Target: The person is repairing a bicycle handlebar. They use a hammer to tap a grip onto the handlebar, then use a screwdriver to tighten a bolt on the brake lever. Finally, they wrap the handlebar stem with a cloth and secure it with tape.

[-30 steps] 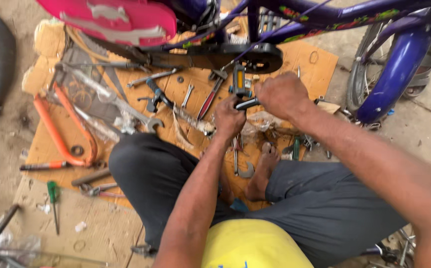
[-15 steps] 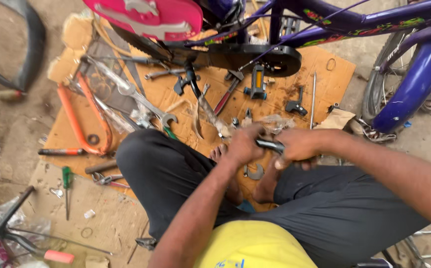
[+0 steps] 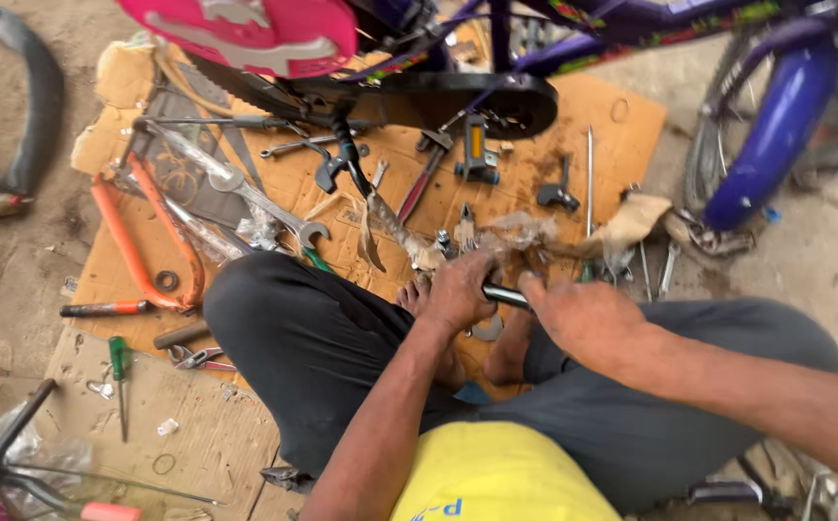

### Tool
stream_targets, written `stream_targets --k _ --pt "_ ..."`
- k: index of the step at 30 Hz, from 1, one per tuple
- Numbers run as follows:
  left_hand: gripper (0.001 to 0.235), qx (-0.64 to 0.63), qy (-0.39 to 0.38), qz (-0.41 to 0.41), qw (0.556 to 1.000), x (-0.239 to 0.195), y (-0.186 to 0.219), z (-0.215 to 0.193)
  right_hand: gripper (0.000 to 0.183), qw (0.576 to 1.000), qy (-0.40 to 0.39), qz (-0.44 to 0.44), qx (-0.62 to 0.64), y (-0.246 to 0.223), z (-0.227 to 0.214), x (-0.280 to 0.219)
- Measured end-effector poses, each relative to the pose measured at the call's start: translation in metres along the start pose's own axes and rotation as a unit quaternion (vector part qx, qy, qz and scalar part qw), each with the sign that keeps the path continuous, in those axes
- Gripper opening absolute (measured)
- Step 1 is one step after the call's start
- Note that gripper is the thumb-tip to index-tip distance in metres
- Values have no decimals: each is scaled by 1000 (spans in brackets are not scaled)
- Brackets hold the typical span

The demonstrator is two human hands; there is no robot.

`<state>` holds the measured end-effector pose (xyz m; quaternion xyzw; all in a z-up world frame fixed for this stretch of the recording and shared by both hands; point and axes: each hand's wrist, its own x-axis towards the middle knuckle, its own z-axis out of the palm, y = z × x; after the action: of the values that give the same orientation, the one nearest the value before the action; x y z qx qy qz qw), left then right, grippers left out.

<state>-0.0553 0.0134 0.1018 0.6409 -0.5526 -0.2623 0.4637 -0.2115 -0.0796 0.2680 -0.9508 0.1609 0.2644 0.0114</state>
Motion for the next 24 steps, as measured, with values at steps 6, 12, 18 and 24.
stream_targets --k 6,12,18,24 --pt "24 -11 -1 -31 999 0 -11 -5 58 649 -418 98 628 89 -4 -17" --pt "20 13 146 -82 986 21 -23 -38 75 939 -230 239 91 175 18 -88" --pt "21 85 98 -32 991 34 32 -47 61 940 -177 235 175 199 117 16" --pt "26 142 -47 -10 989 60 49 -77 43 913 -212 235 259 190 212 121"
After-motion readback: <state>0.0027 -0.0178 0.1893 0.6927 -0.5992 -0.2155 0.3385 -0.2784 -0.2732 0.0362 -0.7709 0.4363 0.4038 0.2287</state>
